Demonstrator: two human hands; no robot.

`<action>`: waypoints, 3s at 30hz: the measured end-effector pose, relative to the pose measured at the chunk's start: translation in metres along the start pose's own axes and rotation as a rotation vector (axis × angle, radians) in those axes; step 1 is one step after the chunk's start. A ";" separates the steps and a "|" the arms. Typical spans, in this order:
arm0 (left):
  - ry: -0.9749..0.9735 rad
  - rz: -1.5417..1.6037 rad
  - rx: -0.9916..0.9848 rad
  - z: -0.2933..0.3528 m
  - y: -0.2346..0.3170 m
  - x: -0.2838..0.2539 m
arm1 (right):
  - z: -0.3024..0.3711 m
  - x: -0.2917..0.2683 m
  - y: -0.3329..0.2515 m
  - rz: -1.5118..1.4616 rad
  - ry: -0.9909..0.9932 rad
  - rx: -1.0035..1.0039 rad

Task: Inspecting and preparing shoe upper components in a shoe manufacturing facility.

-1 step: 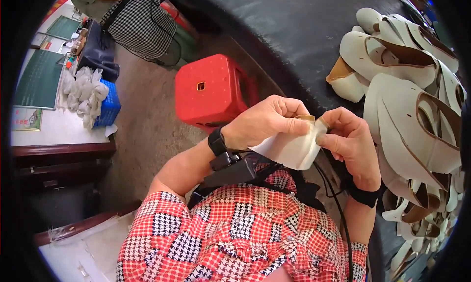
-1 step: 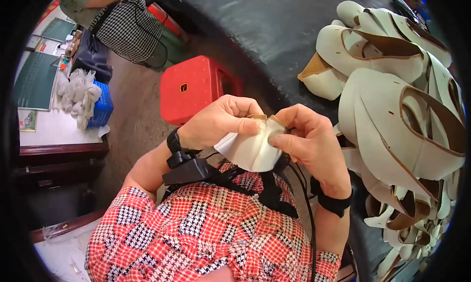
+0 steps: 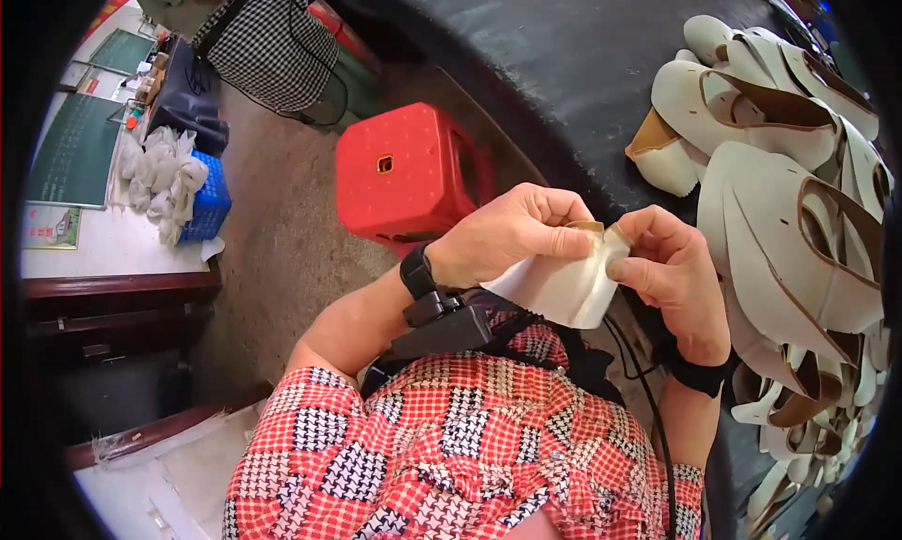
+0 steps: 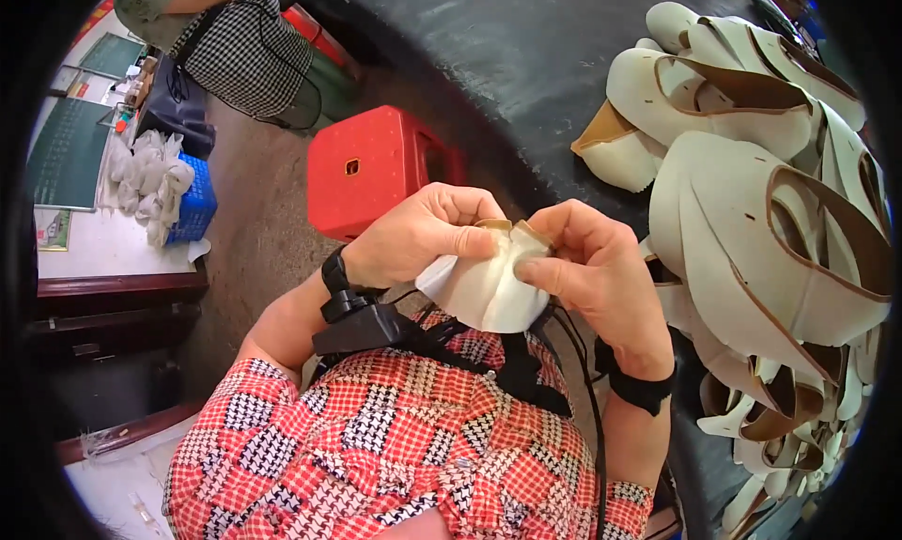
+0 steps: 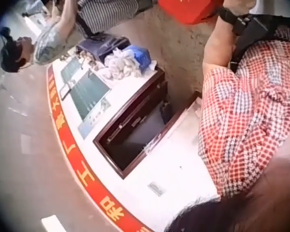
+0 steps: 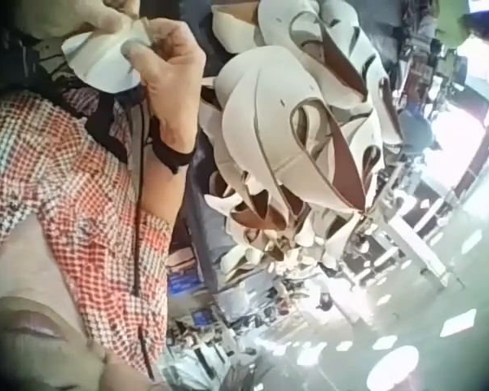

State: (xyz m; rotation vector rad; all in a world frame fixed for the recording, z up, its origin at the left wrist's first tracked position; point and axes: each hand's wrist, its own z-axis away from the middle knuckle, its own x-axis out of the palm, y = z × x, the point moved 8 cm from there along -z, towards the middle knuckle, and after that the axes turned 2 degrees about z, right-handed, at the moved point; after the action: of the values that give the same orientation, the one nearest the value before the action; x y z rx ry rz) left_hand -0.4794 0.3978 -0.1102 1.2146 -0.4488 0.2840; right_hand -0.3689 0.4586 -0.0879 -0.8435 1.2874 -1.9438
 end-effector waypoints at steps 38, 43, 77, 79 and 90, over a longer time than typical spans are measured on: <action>-0.136 -0.239 -0.072 -0.001 0.005 -0.036 | -0.014 0.020 0.040 -0.151 0.269 0.074; 0.075 -0.656 0.221 0.004 0.021 -0.034 | -0.017 0.015 0.042 -0.182 0.297 0.088; 0.203 -1.244 0.802 0.015 0.069 -0.021 | -0.044 0.010 0.004 0.363 0.213 -0.339; 0.137 -1.055 0.611 0.011 0.064 -0.029 | -0.048 0.017 0.016 0.154 -0.012 -0.219; 0.059 -0.252 0.206 -0.016 0.028 -0.049 | -0.049 0.006 0.023 -0.120 0.318 -0.181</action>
State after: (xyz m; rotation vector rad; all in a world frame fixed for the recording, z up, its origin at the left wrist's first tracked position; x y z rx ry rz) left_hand -0.5316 0.4229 -0.1148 1.4447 -0.2148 0.1515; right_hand -0.4073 0.4725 -0.1239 -0.7305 1.6518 -2.1435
